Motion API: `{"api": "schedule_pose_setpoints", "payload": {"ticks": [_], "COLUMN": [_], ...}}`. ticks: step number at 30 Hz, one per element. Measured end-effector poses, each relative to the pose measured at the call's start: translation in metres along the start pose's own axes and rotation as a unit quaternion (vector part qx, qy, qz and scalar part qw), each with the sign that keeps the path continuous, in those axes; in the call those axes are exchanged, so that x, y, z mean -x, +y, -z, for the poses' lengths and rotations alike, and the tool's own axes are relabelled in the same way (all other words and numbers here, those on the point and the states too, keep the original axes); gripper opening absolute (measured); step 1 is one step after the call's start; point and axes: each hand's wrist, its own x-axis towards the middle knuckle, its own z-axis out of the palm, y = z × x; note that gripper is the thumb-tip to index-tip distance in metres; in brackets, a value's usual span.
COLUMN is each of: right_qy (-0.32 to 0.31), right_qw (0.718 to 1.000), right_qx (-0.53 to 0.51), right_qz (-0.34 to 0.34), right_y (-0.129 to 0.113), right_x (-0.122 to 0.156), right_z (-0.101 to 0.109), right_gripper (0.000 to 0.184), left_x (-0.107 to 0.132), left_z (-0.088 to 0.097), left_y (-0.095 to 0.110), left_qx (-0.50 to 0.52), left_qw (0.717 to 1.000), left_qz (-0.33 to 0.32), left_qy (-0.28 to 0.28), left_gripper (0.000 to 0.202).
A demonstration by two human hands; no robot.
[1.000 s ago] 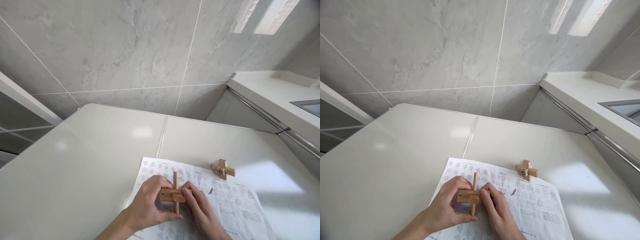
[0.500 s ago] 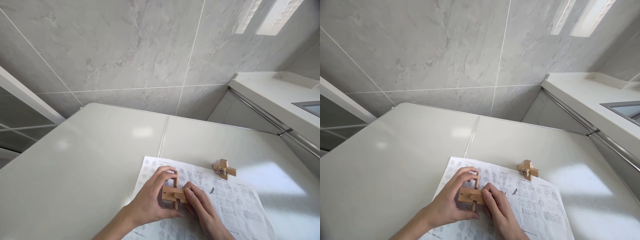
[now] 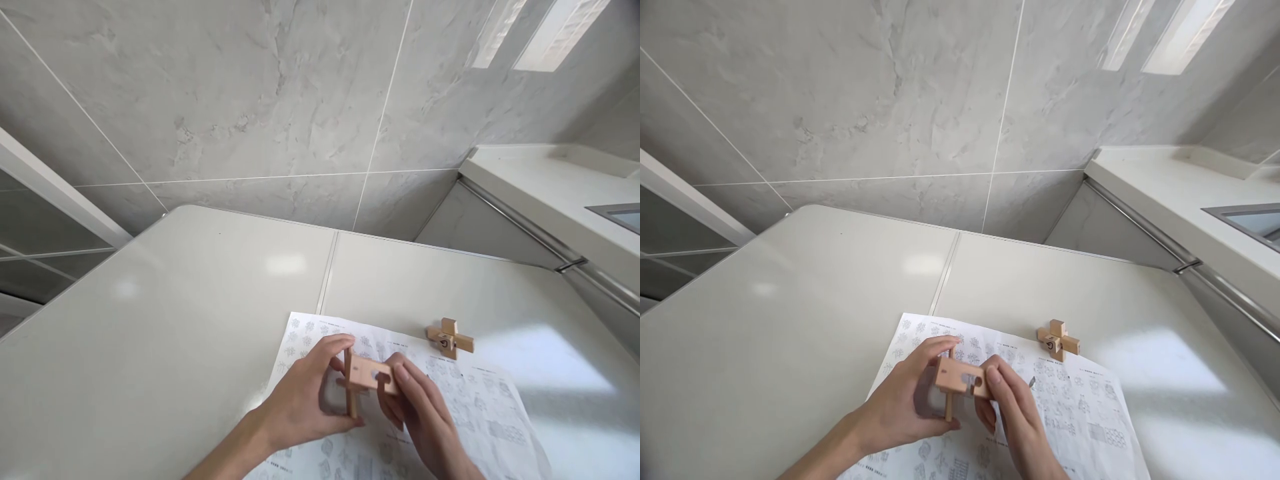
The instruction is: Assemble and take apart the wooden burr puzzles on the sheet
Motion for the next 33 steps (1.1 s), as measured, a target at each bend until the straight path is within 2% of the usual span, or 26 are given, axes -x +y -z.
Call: {"api": "schedule_pose_setpoints", "payload": {"ticks": [3,6,9,14,19,26,33], "right_qy": [0.085,0.123,0.126,0.108,0.101,0.118,0.117], "right_qw": [0.994,0.983,0.971,0.958,0.937,0.882,0.853], "right_qx": [0.054,0.136,0.202,0.264,0.33,0.433,0.474], "right_qz": [0.035,0.016,0.006,0.03,0.057,0.143,0.187], "right_y": [0.003,0.005,0.006,0.01,0.021,0.026,0.032], "right_x": [-0.008,-0.016,-0.02,-0.019,-0.018,-0.022,-0.026], "right_z": [0.005,0.009,0.011,0.01,0.012,0.013,0.012], "right_gripper": [0.051,0.05,0.052,0.049,0.039,0.026,0.016], "left_x": [0.002,0.003,0.003,0.0,0.0,-0.001,-0.005], "left_z": [0.001,0.0,0.001,0.005,0.006,0.008,0.011], "left_y": [-0.003,-0.006,-0.006,0.0,0.0,0.005,0.01], "left_qx": [-0.021,-0.03,-0.015,-0.006,0.016,0.061,0.22], "left_qw": [0.999,0.999,0.998,0.998,0.998,0.997,0.975], "left_qz": [-0.033,-0.046,-0.052,-0.056,-0.057,-0.028,0.026], "left_qy": [-0.001,0.006,0.009,0.021,0.031,0.038,0.029], "left_gripper": [0.094,0.079,0.063,0.046,0.045,0.043,0.039]}}
